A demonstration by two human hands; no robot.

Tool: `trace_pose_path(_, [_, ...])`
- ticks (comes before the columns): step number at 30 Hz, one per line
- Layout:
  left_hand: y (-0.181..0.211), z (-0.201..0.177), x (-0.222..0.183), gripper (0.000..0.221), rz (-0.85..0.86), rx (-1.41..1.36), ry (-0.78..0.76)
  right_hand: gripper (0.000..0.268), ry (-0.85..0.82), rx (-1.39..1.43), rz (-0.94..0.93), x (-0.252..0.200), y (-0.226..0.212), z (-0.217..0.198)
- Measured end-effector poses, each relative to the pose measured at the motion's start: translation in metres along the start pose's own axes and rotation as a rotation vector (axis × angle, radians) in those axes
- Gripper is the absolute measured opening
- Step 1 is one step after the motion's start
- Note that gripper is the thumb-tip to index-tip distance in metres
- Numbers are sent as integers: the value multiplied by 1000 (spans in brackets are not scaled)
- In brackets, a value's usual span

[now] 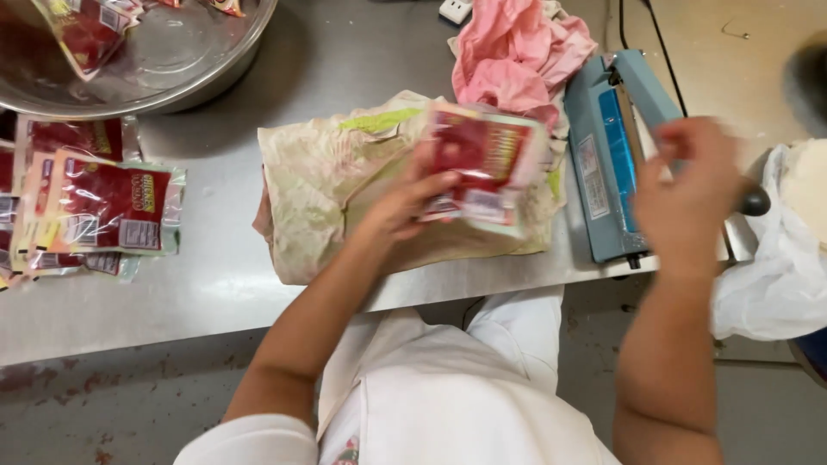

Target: The person wipes small red and yellow packages of food with a pink cloth, picks up individual packages from a metal bowl and a pile on the table, and moves them toward a sealing machine.

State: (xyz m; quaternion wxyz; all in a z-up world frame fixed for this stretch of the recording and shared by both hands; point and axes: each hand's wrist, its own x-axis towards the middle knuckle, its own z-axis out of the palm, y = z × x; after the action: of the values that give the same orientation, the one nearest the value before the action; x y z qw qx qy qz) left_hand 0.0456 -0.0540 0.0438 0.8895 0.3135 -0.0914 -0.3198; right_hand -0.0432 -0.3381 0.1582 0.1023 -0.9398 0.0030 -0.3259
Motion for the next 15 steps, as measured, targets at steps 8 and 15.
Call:
trace_pose_path(8, [77,-33,-102,93,302,171,305,38,-378,-59,-89,-17,-44,205])
trace_pose_path(15, [20,-19,-51,93,175,336,161,18,-123,506,67,19,-13,66])
